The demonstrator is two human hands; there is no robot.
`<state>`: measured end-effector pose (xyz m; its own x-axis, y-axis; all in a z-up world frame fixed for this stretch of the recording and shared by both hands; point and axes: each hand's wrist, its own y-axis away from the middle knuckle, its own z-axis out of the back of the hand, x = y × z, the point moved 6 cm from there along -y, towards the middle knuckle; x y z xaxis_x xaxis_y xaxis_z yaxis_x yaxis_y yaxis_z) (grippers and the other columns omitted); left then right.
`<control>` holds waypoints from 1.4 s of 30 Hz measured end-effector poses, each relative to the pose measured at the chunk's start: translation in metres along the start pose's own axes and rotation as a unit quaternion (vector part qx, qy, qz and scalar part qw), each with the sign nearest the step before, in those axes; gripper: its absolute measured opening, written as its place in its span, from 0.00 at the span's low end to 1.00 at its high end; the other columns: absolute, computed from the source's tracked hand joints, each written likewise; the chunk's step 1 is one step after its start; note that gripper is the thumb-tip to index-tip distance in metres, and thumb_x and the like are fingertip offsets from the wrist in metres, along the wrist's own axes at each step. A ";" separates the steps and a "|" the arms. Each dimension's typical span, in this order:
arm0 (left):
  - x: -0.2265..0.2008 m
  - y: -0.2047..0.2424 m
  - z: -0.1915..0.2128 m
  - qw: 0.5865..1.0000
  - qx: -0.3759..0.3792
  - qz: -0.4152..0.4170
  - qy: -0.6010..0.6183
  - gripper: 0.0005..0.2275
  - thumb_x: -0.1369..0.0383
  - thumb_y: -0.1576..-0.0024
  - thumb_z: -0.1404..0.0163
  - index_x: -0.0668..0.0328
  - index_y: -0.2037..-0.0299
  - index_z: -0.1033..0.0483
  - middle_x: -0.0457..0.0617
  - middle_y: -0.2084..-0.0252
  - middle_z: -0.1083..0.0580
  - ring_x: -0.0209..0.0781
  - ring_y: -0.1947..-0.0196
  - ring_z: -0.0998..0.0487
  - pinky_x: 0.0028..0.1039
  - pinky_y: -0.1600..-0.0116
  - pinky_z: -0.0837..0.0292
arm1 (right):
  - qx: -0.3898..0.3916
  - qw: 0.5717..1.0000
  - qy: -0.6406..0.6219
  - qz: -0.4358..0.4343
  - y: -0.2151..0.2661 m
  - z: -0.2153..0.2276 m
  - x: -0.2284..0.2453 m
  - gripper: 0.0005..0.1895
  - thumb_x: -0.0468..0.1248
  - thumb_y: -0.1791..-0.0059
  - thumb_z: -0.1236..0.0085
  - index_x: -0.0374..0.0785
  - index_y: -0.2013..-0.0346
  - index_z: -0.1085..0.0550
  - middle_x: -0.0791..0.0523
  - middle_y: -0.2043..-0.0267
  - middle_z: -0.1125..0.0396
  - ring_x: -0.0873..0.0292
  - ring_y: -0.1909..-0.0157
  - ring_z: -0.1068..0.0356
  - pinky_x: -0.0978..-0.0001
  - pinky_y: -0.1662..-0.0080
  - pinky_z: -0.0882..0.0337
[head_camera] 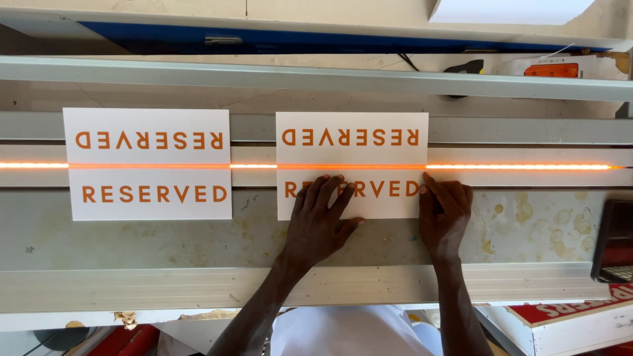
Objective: The person aligns two white signs with orange 'RESERVED' text on a metal workbench using a horizontal orange laser line as a guide. They repeatedly adjust the position of the signs to ensure the text is perfectly centered on the laser line.
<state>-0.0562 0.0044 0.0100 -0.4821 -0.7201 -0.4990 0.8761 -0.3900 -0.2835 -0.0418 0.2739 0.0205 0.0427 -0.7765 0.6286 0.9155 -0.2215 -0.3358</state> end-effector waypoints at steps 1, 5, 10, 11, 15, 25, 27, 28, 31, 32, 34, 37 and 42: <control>0.000 0.000 0.000 1.000 0.001 0.001 0.001 0.29 0.47 0.37 0.38 0.51 0.29 0.20 0.56 0.31 0.27 0.62 0.28 0.27 0.57 0.29 0.28 | 0.001 1.000 0.001 -0.001 0.000 0.000 0.001 0.11 0.29 0.40 0.32 0.35 0.42 0.12 0.53 0.61 0.29 0.48 0.51 0.30 0.54 0.46 0.28; 0.001 0.000 -0.001 1.000 -0.004 -0.007 -0.003 0.29 0.48 0.37 0.38 0.51 0.29 0.20 0.56 0.30 0.27 0.62 0.28 0.27 0.57 0.29 0.28 | 0.002 1.000 0.002 -0.001 0.000 -0.001 0.000 0.11 0.28 0.40 0.32 0.35 0.42 0.12 0.53 0.60 0.29 0.48 0.50 0.30 0.54 0.45 0.28; 0.001 0.001 -0.003 1.000 -0.004 -0.007 0.002 0.28 0.49 0.37 0.38 0.52 0.29 0.20 0.56 0.30 0.27 0.62 0.27 0.27 0.57 0.29 0.28 | 0.004 1.000 0.002 0.002 -0.001 -0.001 0.001 0.12 0.28 0.40 0.33 0.34 0.42 0.12 0.52 0.60 0.29 0.48 0.49 0.30 0.54 0.45 0.27; 0.000 0.001 -0.002 1.000 -0.010 -0.007 0.003 0.28 0.48 0.37 0.38 0.52 0.30 0.20 0.56 0.30 0.26 0.62 0.28 0.26 0.57 0.29 0.28 | 0.004 1.000 -0.003 -0.001 0.000 0.000 0.001 0.12 0.28 0.39 0.33 0.35 0.42 0.12 0.53 0.60 0.30 0.49 0.50 0.30 0.54 0.44 0.28; -0.001 0.000 -0.001 1.000 -0.019 -0.003 0.003 0.27 0.49 0.37 0.38 0.51 0.30 0.19 0.56 0.31 0.26 0.61 0.28 0.25 0.56 0.28 0.29 | 0.003 1.000 -0.010 -0.007 0.000 0.000 0.000 0.12 0.29 0.39 0.33 0.36 0.41 0.12 0.53 0.60 0.30 0.49 0.50 0.31 0.54 0.44 0.28; 0.001 -0.001 0.000 1.000 -0.019 -0.007 0.005 0.28 0.48 0.38 0.37 0.50 0.30 0.19 0.55 0.30 0.26 0.61 0.28 0.25 0.57 0.29 0.28 | 0.002 1.000 -0.012 -0.001 -0.001 0.000 -0.001 0.12 0.30 0.40 0.32 0.35 0.42 0.12 0.53 0.61 0.30 0.48 0.50 0.29 0.52 0.44 0.29; 0.002 -0.001 -0.001 1.000 -0.016 -0.005 0.000 0.29 0.48 0.38 0.36 0.49 0.29 0.19 0.54 0.30 0.26 0.60 0.28 0.26 0.56 0.28 0.29 | 0.002 1.000 -0.015 -0.003 -0.001 -0.001 -0.001 0.12 0.29 0.40 0.33 0.35 0.42 0.13 0.53 0.60 0.30 0.48 0.50 0.30 0.53 0.44 0.28; 0.002 -0.001 -0.001 1.000 -0.015 -0.007 0.003 0.29 0.48 0.38 0.36 0.49 0.29 0.19 0.54 0.30 0.26 0.60 0.28 0.26 0.56 0.28 0.29 | 0.001 1.000 -0.012 -0.004 -0.001 0.000 0.000 0.12 0.29 0.40 0.33 0.35 0.42 0.13 0.53 0.60 0.30 0.48 0.50 0.30 0.53 0.44 0.28; 0.002 -0.001 0.000 1.000 -0.011 -0.005 0.002 0.29 0.47 0.38 0.37 0.48 0.29 0.20 0.54 0.30 0.26 0.60 0.28 0.26 0.56 0.28 0.29 | 0.001 1.000 -0.006 -0.005 -0.002 0.000 0.000 0.11 0.30 0.40 0.33 0.36 0.42 0.12 0.53 0.61 0.30 0.48 0.51 0.29 0.53 0.44 0.28; 0.002 -0.001 0.000 1.000 -0.007 0.000 0.000 0.29 0.47 0.38 0.37 0.48 0.28 0.20 0.54 0.30 0.26 0.60 0.28 0.26 0.56 0.28 0.29 | 0.001 1.000 -0.007 -0.006 -0.002 -0.001 -0.001 0.11 0.31 0.40 0.33 0.37 0.43 0.12 0.53 0.61 0.30 0.49 0.51 0.29 0.54 0.45 0.28; 0.002 -0.001 -0.002 1.000 0.000 -0.001 0.003 0.29 0.47 0.38 0.37 0.47 0.28 0.20 0.53 0.31 0.26 0.60 0.28 0.26 0.56 0.28 0.30 | -0.003 1.000 -0.001 -0.011 -0.001 0.001 -0.003 0.11 0.32 0.40 0.33 0.37 0.43 0.12 0.54 0.61 0.29 0.49 0.51 0.29 0.54 0.45 0.28; 0.003 0.000 -0.003 1.000 -0.007 0.004 -0.007 0.29 0.45 0.38 0.38 0.47 0.29 0.19 0.52 0.29 0.27 0.58 0.27 0.27 0.54 0.27 0.30 | -0.004 1.000 0.001 -0.002 -0.002 0.000 -0.004 0.12 0.32 0.41 0.32 0.37 0.43 0.12 0.53 0.61 0.29 0.47 0.52 0.28 0.54 0.45 0.27; 0.003 0.001 -0.003 1.000 0.000 0.016 -0.012 0.29 0.43 0.37 0.40 0.46 0.29 0.20 0.51 0.27 0.28 0.56 0.26 0.28 0.53 0.26 0.32 | -0.008 1.000 -0.001 -0.004 -0.003 0.001 -0.001 0.12 0.32 0.42 0.32 0.37 0.43 0.12 0.53 0.61 0.28 0.47 0.52 0.28 0.53 0.45 0.25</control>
<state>-0.0572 0.0031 0.0058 -0.4534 -0.7463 -0.4873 0.8911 -0.3668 -0.2673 -0.0439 0.2755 0.0213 0.0368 -0.7740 0.6321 0.9095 -0.2362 -0.3422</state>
